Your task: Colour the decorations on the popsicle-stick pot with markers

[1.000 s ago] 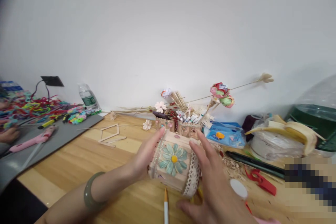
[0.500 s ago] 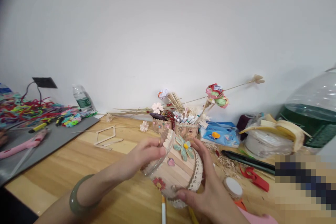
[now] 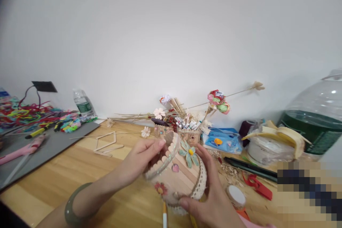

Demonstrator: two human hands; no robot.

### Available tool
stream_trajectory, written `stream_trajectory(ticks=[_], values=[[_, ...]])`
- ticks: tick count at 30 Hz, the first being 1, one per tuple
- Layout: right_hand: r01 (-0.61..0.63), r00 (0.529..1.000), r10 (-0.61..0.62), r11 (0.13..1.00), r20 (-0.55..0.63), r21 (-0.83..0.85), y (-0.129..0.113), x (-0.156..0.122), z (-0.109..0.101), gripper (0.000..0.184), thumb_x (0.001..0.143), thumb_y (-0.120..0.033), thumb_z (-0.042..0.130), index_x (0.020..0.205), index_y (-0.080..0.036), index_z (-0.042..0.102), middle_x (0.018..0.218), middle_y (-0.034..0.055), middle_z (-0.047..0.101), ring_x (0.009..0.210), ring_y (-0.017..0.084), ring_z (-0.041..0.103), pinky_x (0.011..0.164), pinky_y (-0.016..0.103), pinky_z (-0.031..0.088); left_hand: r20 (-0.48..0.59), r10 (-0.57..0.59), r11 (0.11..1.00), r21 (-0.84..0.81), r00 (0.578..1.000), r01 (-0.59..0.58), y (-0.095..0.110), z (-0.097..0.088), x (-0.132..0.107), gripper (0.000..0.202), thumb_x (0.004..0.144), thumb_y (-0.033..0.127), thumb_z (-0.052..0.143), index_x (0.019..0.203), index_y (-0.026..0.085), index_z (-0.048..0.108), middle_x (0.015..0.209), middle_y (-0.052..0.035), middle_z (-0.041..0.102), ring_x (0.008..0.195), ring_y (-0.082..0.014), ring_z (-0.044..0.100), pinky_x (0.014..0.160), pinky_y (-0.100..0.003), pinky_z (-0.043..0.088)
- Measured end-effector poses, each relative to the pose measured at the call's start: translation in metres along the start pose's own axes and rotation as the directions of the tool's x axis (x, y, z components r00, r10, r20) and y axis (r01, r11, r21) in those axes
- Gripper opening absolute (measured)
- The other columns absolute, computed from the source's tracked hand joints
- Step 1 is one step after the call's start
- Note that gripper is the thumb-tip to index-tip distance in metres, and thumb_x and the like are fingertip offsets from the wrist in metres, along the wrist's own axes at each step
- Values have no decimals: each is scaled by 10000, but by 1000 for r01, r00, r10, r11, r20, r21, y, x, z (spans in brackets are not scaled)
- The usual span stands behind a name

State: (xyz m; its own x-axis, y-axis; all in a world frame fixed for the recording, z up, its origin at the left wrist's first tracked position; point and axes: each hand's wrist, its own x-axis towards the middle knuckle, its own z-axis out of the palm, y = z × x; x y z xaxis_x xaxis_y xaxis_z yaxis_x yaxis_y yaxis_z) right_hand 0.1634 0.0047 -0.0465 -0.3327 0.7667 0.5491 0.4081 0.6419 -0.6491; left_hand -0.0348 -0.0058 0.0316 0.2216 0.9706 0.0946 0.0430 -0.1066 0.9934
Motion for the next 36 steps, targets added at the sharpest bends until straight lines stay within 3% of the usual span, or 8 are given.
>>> stream_trajectory(ticks=[4, 12, 16, 21, 26, 29, 31, 36], values=[[27, 984, -53, 988, -171, -153, -17, 1, 6, 776, 705, -316, 628, 1341, -187, 203, 1296, 149, 348, 1167, 287, 408, 903, 419, 422, -88, 113, 994, 8, 990, -113, 0, -3, 9, 232, 819, 362, 464, 823, 144, 545, 502, 72, 365, 426, -70, 311, 395, -182, 225], [193, 908, -267, 950, -322, -244, -33, 6, 18, 859, 663, -213, 672, 1360, -165, 170, 1319, 176, 318, 1212, 327, 337, 958, 543, 308, -218, 292, 948, 193, 931, -252, 4, -12, 10, 264, 885, 293, 363, 865, 146, 581, 625, 26, 400, 576, -114, 385, 559, -230, 338], [179, 868, -328, 907, -373, -382, -33, 13, 16, 873, 651, -256, 690, 1361, -169, 189, 1301, 173, 339, 1206, 325, 334, 939, 549, 313, -58, 472, 831, 361, 880, -423, 2, -11, 4, 347, 888, 423, 349, 904, 168, 584, 850, -32, 446, 800, -161, 437, 758, -300, 364], [116, 839, -321, 895, -440, -432, -38, 15, 20, 860, 647, -310, 693, 1344, -152, 214, 1269, 182, 364, 1185, 333, 353, 919, 540, 331, 163, 562, 734, 354, 811, -579, -5, -7, 6, 440, 857, 519, 336, 743, 152, 549, 798, -38, 406, 827, -184, 407, 773, -332, 385], [82, 906, -255, 889, -337, -451, -31, 8, 22, 939, 672, -420, 661, 1373, -119, 114, 1273, 202, 317, 1186, 347, 328, 901, 520, 355, 226, 591, 713, 301, 774, -633, -7, -16, 18, 434, 874, 469, 343, 625, 147, 492, 733, -17, 370, 724, -153, 416, 675, -287, 395], [152, 941, -277, 861, -196, -485, -28, 4, 7, 866, 710, -506, 587, 1355, -109, 167, 1285, 205, 307, 1176, 357, 333, 874, 504, 386, 298, 626, 578, 444, 721, -685, -4, -24, 21, 473, 881, 469, 313, 605, 140, 510, 717, -26, 392, 717, -157, 426, 670, -296, 387], [200, 936, -324, 812, -139, -549, -32, 5, -8, 614, 772, -429, 535, 1274, -151, 316, 1258, 183, 334, 1141, 344, 371, 842, 484, 404, 372, 645, 427, 549, 667, -719, -1, -27, 20, 482, 892, 450, 286, 633, 135, 541, 726, -40, 423, 730, -164, 428, 680, -306, 379], [344, 843, -532, 638, -71, -689, -50, 14, -30, 211, 758, -188, 546, 965, -224, 541, 973, 100, 480, 854, 263, 485, 690, 404, 398, 524, 648, 82, 673, 553, -735, 4, -26, 15, 432, 903, 371, 291, 669, 136, 569, 714, -50, 458, 707, -171, 412, 661, -310, 360]])
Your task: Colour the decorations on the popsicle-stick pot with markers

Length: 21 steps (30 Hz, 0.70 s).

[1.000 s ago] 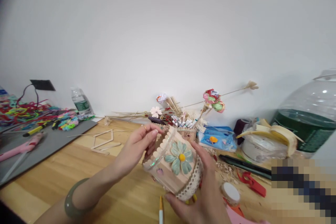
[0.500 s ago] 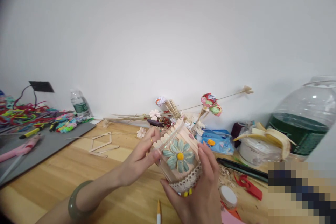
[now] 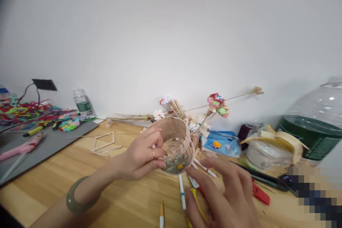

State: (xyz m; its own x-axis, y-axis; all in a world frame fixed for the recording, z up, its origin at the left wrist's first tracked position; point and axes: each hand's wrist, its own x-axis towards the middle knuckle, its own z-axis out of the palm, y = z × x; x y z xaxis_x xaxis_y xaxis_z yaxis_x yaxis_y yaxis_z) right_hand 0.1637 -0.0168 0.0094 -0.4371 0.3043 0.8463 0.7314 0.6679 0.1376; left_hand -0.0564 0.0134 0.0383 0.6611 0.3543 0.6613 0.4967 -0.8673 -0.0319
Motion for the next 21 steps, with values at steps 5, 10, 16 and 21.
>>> stream_trajectory(ticks=[5, 10, 16, 21], values=[[99, 994, -100, 995, 47, 7, -6, 6, 3, 282, 743, -98, 539, 1003, -204, 567, 823, 58, 504, 731, 198, 492, 612, 328, 408, -19, 87, 989, 122, 996, -84, 8, -3, 0, 355, 885, 327, 372, 663, 137, 572, 672, -37, 472, 647, -155, 386, 581, -283, 322], [90, 993, -92, 996, 75, 26, -6, 2, 4, 257, 758, -100, 520, 980, -218, 573, 828, 58, 512, 721, 188, 513, 589, 314, 431, -46, 131, 979, 161, 990, -122, 9, -2, 0, 348, 873, 317, 403, 625, 135, 568, 660, -34, 495, 629, -144, 381, 580, -283, 326], [85, 994, -86, 996, 70, 16, -4, -3, 6, 325, 782, -103, 505, 1078, -228, 554, 842, 62, 497, 739, 191, 528, 603, 308, 457, -59, 140, 978, 162, 988, -129, 10, -3, 1, 347, 876, 322, 405, 635, 139, 575, 647, -28, 494, 619, -141, 384, 574, -281, 325], [90, 995, -90, 996, 45, -2, -2, 2, 6, 226, 808, -148, 478, 975, -245, 595, 838, 53, 492, 742, 179, 526, 583, 284, 447, -90, 163, 973, 181, 983, -144, 10, 0, 1, 324, 874, 311, 416, 639, 143, 563, 643, -21, 489, 618, -143, 386, 564, -282, 323]])
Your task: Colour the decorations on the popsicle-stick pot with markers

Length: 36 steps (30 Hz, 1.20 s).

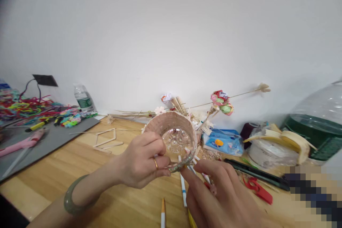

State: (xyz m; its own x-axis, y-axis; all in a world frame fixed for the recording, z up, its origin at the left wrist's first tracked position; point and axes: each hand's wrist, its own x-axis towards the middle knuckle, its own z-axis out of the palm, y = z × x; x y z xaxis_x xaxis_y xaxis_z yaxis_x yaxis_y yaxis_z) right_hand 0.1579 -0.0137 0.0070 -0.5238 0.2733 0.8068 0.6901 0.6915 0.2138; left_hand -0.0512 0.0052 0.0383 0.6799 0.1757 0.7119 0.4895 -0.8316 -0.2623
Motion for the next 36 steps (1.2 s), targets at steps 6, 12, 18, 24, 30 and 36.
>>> stream_trajectory(ticks=[6, 12, 18, 24, 30, 36], values=[[-39, 999, 39, 999, -5, 31, -2, -1, 2, 222, 827, -137, 486, 1021, -212, 564, 841, 38, 454, 659, 125, 470, 555, 246, 425, -12, 36, 998, 61, 999, -36, 0, 3, -3, 283, 864, 290, 435, 669, 139, 572, 664, -30, 511, 647, -160, 403, 578, -298, 354], [134, 990, -128, 985, 59, -111, 1, -5, -7, 269, 850, -127, 414, 1073, -179, 555, 919, 85, 505, 887, 222, 511, 715, 334, 437, -22, 56, 993, 102, 998, -54, 1, 5, -4, 255, 860, 274, 446, 681, 140, 568, 675, -30, 529, 664, -163, 417, 589, -301, 376], [212, 975, -202, 970, 93, -120, 3, -5, -9, 310, 818, -83, 417, 1095, -147, 541, 975, 104, 534, 912, 247, 517, 766, 367, 415, -24, 45, 992, 116, 999, -42, 3, 5, -4, 262, 860, 270, 438, 668, 141, 562, 644, -24, 500, 645, -157, 406, 569, -295, 363], [81, 994, -75, 994, 83, -79, 4, -6, -4, 318, 821, -99, 422, 1102, -207, 524, 910, 82, 473, 845, 202, 505, 706, 307, 456, -13, 43, 993, 114, 999, -41, 2, 6, -2, 277, 864, 279, 436, 663, 139, 566, 647, -26, 500, 655, -158, 406, 587, -291, 369], [98, 989, -93, 994, 111, -45, 7, -8, -4, 355, 806, -101, 424, 1130, -214, 516, 890, 78, 477, 761, 179, 513, 623, 272, 452, -26, 47, 993, 108, 999, -44, 1, 5, -2, 270, 863, 273, 439, 660, 143, 559, 642, -23, 492, 664, -158, 410, 584, -288, 362], [115, 986, -109, 993, 127, -38, 11, -10, -6, 350, 821, -158, 423, 1138, -254, 535, 849, 60, 580, 730, 184, 580, 614, 273, 471, -32, 58, 991, 126, 998, -54, 1, 6, -3, 288, 874, 296, 419, 669, 149, 560, 634, -21, 495, 658, -161, 415, 573, -294, 351]])
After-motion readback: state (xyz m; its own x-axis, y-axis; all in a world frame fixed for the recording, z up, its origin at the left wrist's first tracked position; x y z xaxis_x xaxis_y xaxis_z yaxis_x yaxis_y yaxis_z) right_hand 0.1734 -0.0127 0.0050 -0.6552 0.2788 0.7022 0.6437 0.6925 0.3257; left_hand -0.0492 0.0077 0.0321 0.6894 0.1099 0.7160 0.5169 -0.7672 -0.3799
